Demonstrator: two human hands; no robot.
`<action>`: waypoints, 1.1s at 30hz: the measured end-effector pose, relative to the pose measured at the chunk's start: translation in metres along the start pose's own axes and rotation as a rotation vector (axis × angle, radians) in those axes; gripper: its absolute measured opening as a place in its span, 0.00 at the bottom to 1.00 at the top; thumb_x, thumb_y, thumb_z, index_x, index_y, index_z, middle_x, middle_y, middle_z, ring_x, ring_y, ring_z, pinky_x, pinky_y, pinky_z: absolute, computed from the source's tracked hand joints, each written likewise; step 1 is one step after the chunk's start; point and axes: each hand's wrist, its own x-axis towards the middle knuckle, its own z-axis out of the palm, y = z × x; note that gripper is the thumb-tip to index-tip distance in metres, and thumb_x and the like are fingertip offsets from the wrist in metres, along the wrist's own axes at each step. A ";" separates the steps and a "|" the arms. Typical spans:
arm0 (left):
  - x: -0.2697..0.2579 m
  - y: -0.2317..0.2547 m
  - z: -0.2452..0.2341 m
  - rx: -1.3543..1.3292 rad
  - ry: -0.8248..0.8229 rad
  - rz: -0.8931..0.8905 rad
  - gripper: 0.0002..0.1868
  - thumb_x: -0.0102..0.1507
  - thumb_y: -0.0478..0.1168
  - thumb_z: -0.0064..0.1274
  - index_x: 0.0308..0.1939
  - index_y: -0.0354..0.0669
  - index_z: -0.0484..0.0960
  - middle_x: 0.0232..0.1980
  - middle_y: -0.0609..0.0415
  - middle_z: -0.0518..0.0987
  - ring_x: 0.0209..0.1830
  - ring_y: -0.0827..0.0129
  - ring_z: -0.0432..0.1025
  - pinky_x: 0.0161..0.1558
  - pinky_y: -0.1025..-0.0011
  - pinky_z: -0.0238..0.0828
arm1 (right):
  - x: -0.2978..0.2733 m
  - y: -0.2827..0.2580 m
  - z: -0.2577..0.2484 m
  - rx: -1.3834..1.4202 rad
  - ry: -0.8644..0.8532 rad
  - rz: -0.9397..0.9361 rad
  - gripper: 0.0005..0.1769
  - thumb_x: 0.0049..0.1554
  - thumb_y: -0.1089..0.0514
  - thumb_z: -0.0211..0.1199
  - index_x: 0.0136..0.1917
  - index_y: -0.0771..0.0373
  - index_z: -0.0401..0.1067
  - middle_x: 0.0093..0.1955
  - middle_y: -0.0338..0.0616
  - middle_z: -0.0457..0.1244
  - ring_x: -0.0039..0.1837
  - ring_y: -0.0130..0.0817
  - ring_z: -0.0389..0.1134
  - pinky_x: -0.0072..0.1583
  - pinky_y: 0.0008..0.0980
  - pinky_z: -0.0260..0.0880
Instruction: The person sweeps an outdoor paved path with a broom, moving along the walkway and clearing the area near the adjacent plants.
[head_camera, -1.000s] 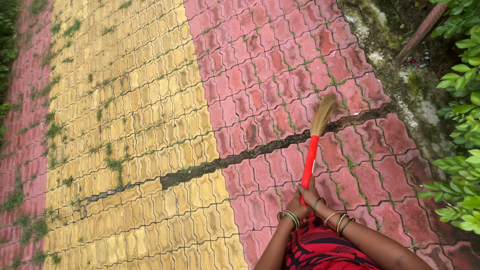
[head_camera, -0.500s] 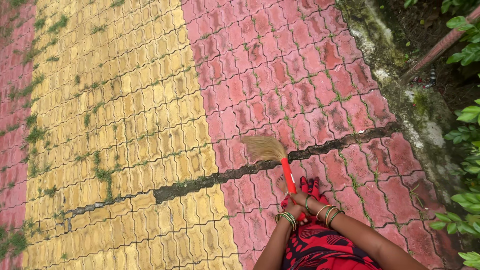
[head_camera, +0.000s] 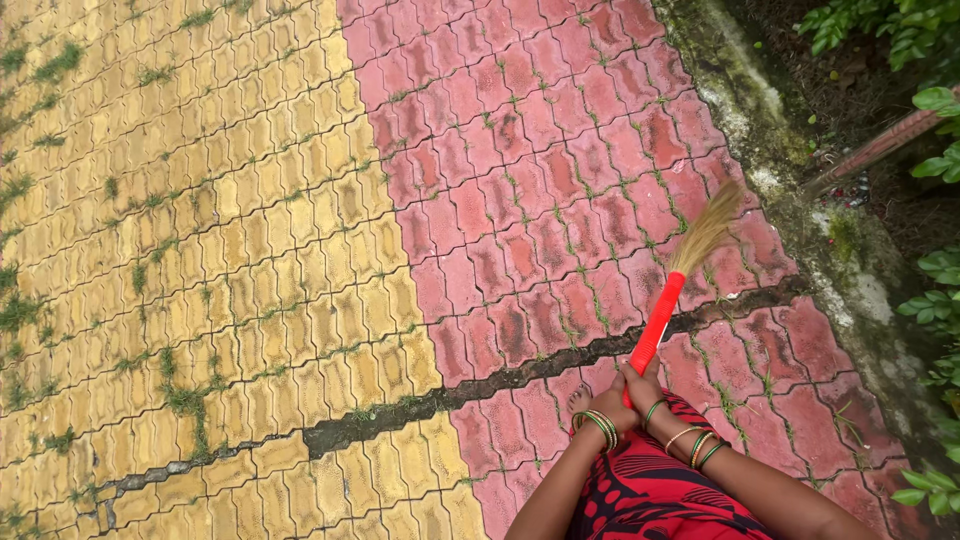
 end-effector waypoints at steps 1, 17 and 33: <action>-0.008 -0.007 -0.001 -0.152 0.066 -0.072 0.55 0.55 0.45 0.58 0.82 0.48 0.45 0.33 0.41 0.82 0.21 0.59 0.76 0.21 0.67 0.71 | -0.001 -0.002 0.014 -0.129 -0.102 -0.080 0.31 0.58 0.52 0.59 0.70 0.61 0.54 0.50 0.54 0.63 0.46 0.47 0.67 0.46 0.48 0.70; 0.088 0.014 -0.130 -0.835 0.046 -0.261 0.53 0.56 0.28 0.51 0.76 0.40 0.33 0.27 0.42 0.79 0.15 0.60 0.75 0.14 0.64 0.72 | 0.101 -0.116 0.131 -0.512 -0.623 0.198 0.32 0.61 0.50 0.55 0.77 0.56 0.55 0.54 0.57 0.70 0.50 0.50 0.75 0.50 0.49 0.76; 0.177 0.082 -0.204 0.154 0.081 0.160 0.51 0.56 0.40 0.59 0.82 0.44 0.54 0.38 0.38 0.84 0.27 0.58 0.77 0.29 0.66 0.70 | 0.198 -0.175 0.106 -0.066 -0.034 0.194 0.51 0.60 0.49 0.56 0.85 0.50 0.29 0.47 0.60 0.66 0.41 0.49 0.67 0.43 0.49 0.68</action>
